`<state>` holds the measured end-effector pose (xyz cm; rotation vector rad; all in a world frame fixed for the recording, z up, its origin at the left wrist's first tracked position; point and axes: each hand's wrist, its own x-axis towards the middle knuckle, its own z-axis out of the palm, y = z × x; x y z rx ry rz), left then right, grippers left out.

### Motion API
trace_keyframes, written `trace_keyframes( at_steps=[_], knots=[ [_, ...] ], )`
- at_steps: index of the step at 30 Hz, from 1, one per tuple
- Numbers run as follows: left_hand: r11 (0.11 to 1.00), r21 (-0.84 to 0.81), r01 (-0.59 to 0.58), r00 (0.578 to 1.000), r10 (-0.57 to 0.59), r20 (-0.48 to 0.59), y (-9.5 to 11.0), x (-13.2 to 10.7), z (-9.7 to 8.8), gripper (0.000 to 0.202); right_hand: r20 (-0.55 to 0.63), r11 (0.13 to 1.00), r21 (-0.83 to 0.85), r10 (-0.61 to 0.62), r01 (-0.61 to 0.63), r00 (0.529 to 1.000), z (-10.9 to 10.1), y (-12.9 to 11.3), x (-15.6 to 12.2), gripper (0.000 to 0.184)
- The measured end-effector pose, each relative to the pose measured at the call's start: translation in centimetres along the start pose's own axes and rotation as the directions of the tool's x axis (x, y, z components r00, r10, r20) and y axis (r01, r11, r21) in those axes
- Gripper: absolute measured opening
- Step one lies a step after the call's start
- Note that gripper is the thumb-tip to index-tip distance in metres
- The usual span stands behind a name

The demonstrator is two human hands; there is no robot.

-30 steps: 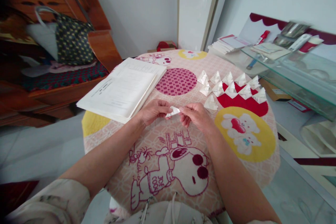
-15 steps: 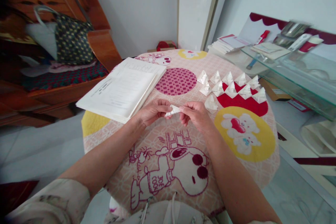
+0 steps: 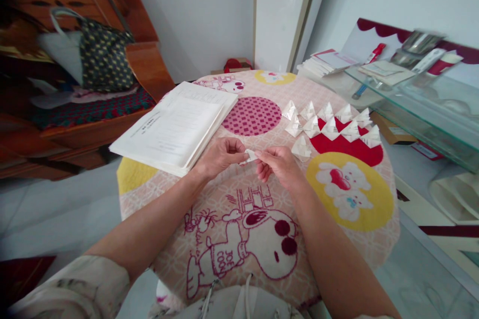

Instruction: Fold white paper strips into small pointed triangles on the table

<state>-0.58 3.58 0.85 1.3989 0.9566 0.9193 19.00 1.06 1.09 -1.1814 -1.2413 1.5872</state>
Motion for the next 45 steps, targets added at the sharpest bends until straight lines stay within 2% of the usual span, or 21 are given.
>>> trace_keyframes(
  at_steps=[5,10,20,33,38,45],
  knots=[
    [0.992,0.072,-0.100,0.994,0.103,-0.031,0.13,-0.31,0.23,0.020,-0.009,0.999,0.034,-0.006,0.006,1.000,-0.16,-0.05,0.14,0.039],
    [0.989,0.097,-0.114,0.992,0.119,-0.050,0.13,-0.37,0.37,0.020,-0.029,0.998,0.056,-0.021,0.023,0.999,-0.02,-0.07,0.04,0.036],
    [0.996,-0.001,-0.084,0.996,0.084,-0.017,-0.15,-0.13,0.31,0.023,0.010,0.992,0.122,-0.045,0.043,0.999,-0.17,-0.17,0.02,0.029],
    [0.996,-0.081,-0.026,1.000,0.026,0.010,-0.30,-0.07,0.13,0.024,0.025,0.994,0.101,-0.039,0.036,0.999,0.08,-0.33,-0.12,0.032],
    [0.993,-0.120,-0.007,1.000,0.005,-0.015,-0.26,-0.02,0.16,0.025,0.015,0.997,0.080,-0.011,0.010,1.000,0.07,-0.41,-0.01,0.040],
    [0.993,-0.114,0.001,1.000,-0.004,-0.028,-0.41,0.08,0.23,0.025,0.018,0.998,0.049,-0.025,0.025,1.000,-0.17,-0.49,-0.14,0.034]
  ],
)
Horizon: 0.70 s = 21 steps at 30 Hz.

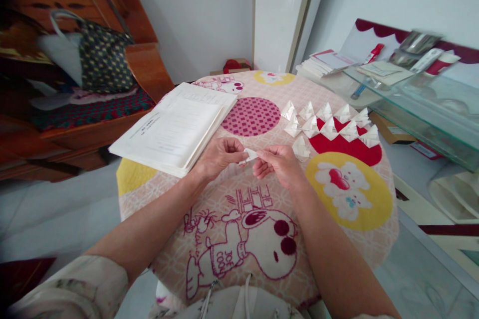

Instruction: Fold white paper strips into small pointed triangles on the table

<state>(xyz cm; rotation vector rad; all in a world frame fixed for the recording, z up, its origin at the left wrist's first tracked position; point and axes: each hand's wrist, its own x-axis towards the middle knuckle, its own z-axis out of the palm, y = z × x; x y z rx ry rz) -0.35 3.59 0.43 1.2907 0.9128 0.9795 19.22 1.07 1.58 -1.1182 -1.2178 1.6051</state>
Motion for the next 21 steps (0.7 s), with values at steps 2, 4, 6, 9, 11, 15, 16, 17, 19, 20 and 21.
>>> trace_keyframes(
  at_steps=[2,4,6,9,11,15,16,17,19,20,21],
  knots=[
    [1.000,-0.007,0.002,1.000,-0.002,0.003,0.0,0.0,0.0,0.024,0.015,1.000,0.009,0.019,-0.019,1.000,0.0,0.0,0.0,0.035],
    [1.000,-0.013,0.001,1.000,-0.001,0.008,0.1,0.0,0.0,0.025,0.043,0.999,0.010,0.043,-0.044,0.998,0.0,-0.1,0.0,0.037],
    [1.000,-0.018,0.005,1.000,-0.005,0.017,0.1,0.0,0.0,0.024,0.063,0.999,0.005,0.052,-0.052,0.997,-0.1,-0.1,0.0,0.037],
    [1.000,-0.024,0.015,0.999,-0.014,0.029,0.1,0.0,0.0,0.024,0.059,0.999,0.009,0.037,-0.037,0.998,-0.1,-0.1,0.0,0.035],
    [0.999,-0.031,0.019,0.999,-0.018,0.028,0.1,0.0,0.0,0.024,0.051,0.999,0.013,0.029,-0.029,0.998,0.0,-0.1,-0.1,0.034],
    [0.996,-0.072,0.047,0.999,-0.045,0.024,0.2,0.0,0.0,0.023,0.023,0.999,-0.028,-0.022,0.022,1.000,0.6,-0.1,-0.3,0.033],
    [0.994,-0.090,0.060,0.998,-0.058,0.027,0.3,0.1,0.0,0.022,0.008,0.998,-0.045,-0.045,0.046,0.999,0.8,-0.1,-0.4,0.033],
    [0.991,-0.109,0.075,0.997,-0.072,0.032,0.3,0.1,0.0,0.022,-0.010,0.996,-0.060,-0.069,0.068,0.998,0.9,-0.1,-0.4,0.034],
    [0.984,-0.143,0.103,0.994,-0.097,0.044,0.4,0.2,-0.1,0.022,-0.038,0.992,-0.085,-0.102,0.098,0.994,1.1,-0.2,-0.5,0.035],
    [0.982,-0.152,0.112,0.993,-0.106,0.050,0.4,0.3,-0.2,0.022,-0.040,0.990,-0.091,-0.107,0.103,0.993,1.2,-0.3,-0.5,0.036],
    [0.981,-0.154,0.116,0.993,-0.109,0.054,0.4,0.3,-0.2,0.021,-0.030,0.991,-0.092,-0.104,0.101,0.994,1.1,-0.3,-0.4,0.036]
  ],
)
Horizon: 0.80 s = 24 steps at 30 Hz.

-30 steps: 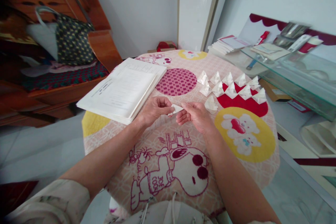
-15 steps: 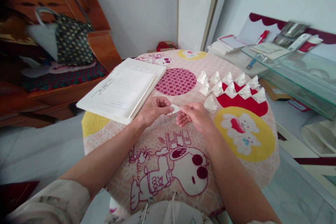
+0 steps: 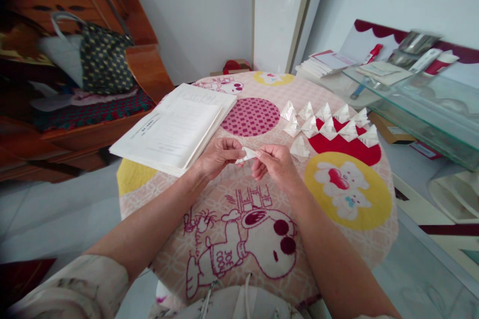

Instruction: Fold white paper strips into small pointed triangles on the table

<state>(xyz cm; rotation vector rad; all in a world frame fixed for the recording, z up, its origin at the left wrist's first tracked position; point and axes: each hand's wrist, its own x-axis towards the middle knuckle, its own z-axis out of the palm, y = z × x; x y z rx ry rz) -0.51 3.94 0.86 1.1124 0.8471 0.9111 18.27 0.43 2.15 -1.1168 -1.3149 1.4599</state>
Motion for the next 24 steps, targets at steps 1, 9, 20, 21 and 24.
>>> trace_keyframes(
  at_steps=[1,9,20,21,24],
  knots=[
    [1.000,0.002,0.000,1.000,0.000,0.001,0.0,0.0,0.0,0.020,0.023,1.000,0.004,0.007,-0.007,1.000,0.0,0.0,0.0,0.035],
    [0.993,0.094,0.071,0.992,-0.080,0.096,0.0,-0.3,-0.2,0.022,0.101,1.000,-0.029,0.000,0.003,0.995,-0.2,0.4,0.3,0.022],
    [0.967,0.096,0.237,0.923,-0.255,0.287,0.5,-0.8,-0.7,0.020,0.090,0.998,-0.044,-0.032,0.037,0.995,-2.1,0.7,0.6,0.017],
    [0.964,0.102,0.244,0.919,-0.264,0.293,0.4,-0.8,-0.7,0.019,0.098,0.998,-0.052,-0.031,0.036,0.995,-2.1,0.7,0.6,0.017],
    [0.953,0.136,0.269,0.900,-0.299,0.317,0.4,-0.8,-0.8,0.016,0.107,0.996,-0.085,-0.032,0.041,0.994,-1.9,0.6,0.5,0.019]
  ],
)
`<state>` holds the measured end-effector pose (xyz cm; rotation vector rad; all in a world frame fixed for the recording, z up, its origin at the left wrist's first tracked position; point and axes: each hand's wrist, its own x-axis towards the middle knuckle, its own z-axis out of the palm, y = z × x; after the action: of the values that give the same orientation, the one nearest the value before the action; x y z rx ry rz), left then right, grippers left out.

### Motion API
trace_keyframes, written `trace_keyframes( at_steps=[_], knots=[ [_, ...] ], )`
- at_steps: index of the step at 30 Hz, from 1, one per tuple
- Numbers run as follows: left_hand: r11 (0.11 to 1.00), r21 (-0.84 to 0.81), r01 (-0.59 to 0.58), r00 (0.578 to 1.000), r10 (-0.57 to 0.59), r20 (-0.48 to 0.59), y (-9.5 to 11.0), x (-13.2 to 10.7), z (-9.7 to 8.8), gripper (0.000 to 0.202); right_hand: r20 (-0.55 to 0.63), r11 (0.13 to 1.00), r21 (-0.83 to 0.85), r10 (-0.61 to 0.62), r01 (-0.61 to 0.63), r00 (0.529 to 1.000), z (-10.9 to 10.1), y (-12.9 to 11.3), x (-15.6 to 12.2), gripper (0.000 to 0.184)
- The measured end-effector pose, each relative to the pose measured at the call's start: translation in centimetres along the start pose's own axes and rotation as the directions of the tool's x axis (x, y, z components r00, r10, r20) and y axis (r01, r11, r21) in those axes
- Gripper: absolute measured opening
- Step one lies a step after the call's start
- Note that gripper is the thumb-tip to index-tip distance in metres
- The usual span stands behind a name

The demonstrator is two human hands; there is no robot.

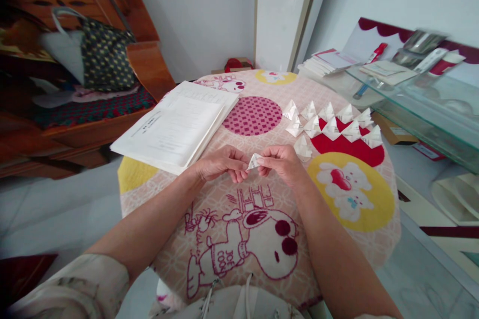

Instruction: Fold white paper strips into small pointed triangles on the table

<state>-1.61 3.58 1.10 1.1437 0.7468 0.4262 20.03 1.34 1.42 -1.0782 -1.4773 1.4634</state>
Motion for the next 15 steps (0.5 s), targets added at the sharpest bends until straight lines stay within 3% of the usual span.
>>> trace_keyframes(
  at_steps=[15],
  knots=[
    [0.986,0.167,0.026,0.999,-0.032,0.034,0.00,0.00,0.06,0.009,-0.014,0.988,0.056,0.144,-0.143,0.989,0.67,-0.37,-0.05,0.021]
  ],
)
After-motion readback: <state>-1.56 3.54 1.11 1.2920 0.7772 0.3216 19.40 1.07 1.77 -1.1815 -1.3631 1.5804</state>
